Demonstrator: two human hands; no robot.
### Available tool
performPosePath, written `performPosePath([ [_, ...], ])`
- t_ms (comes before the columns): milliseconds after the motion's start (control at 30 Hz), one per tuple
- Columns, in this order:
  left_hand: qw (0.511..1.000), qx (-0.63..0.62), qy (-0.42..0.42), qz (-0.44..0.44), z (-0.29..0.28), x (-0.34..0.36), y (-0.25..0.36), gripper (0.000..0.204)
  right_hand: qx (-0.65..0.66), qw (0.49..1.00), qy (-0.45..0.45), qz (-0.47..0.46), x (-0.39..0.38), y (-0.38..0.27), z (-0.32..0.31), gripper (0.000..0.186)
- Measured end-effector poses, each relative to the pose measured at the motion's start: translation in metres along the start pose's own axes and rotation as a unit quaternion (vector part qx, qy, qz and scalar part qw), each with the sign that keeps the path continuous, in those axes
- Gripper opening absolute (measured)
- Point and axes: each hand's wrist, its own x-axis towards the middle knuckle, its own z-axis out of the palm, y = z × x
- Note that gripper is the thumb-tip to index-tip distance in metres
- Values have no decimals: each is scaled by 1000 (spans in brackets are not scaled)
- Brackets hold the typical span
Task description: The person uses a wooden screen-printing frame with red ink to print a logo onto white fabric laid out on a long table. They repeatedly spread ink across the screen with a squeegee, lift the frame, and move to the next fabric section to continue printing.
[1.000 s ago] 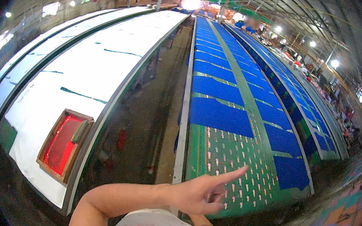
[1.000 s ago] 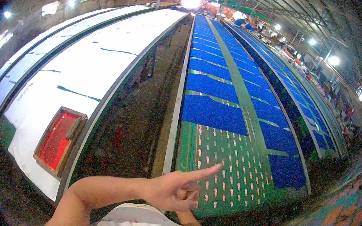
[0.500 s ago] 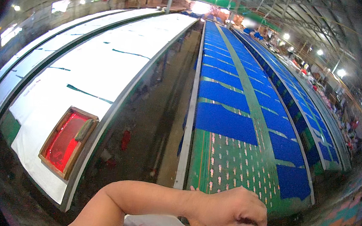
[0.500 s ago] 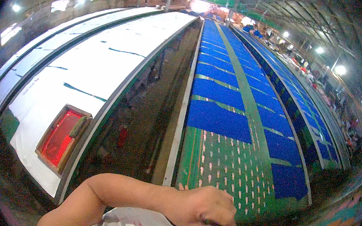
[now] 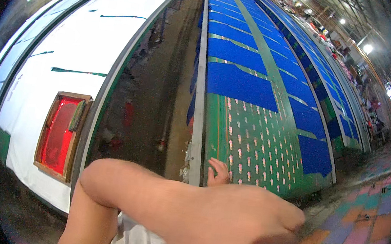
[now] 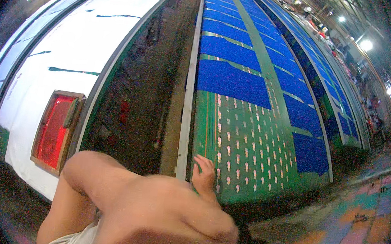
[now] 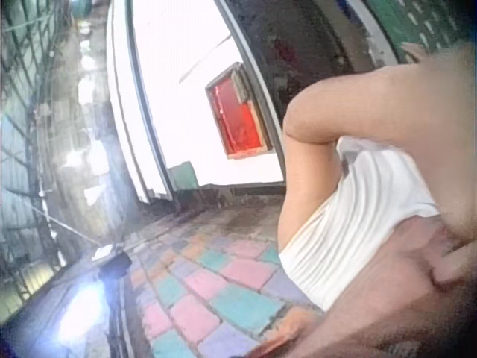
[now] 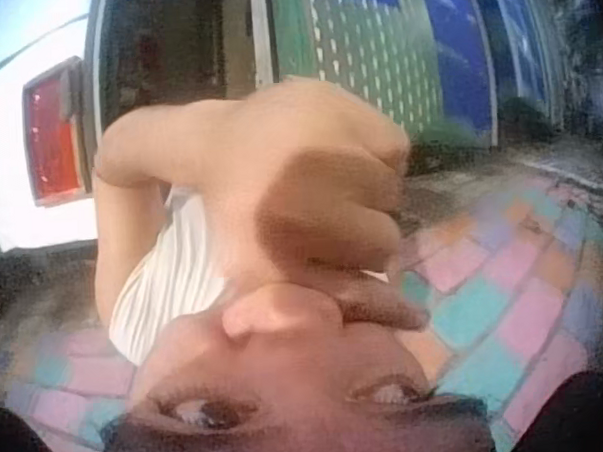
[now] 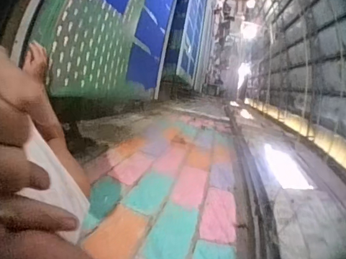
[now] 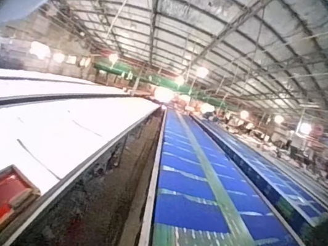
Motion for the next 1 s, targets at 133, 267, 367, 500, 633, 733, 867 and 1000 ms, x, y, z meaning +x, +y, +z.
performPosePath([
  [133, 961, 170, 215, -27, -12, 28, 24, 14, 28, 998, -2, -51, 25, -33, 32, 31],
  [267, 968, 102, -228, 41, -176, 46, 57, 28, 43, 992, -46, -105, 52, -84, 57, 30],
  [367, 954, 212, -191, -92, -230, 30, 110, 17, 89, 979, -94, -160, 83, -124, 101, 28],
  [500, 886, 358, -77, -285, -282, -24, 154, 13, 93, 968, -133, -191, 101, -154, 145, 24],
  [633, 865, 400, -133, -274, -332, -65, 200, 39, 135, 932, -212, -261, 120, -211, 195, 16],
  [733, 842, 451, -50, -291, -342, -103, 216, 44, 188, 882, -288, -322, 141, -240, 220, 13],
  [867, 725, 600, 25, -336, -364, -135, 262, 32, 214, 809, -360, -412, 184, -286, 266, 17],
  [1000, 480, 795, 114, -352, -392, -170, 318, 27, 229, 733, -393, -506, 220, -323, 333, 25],
])
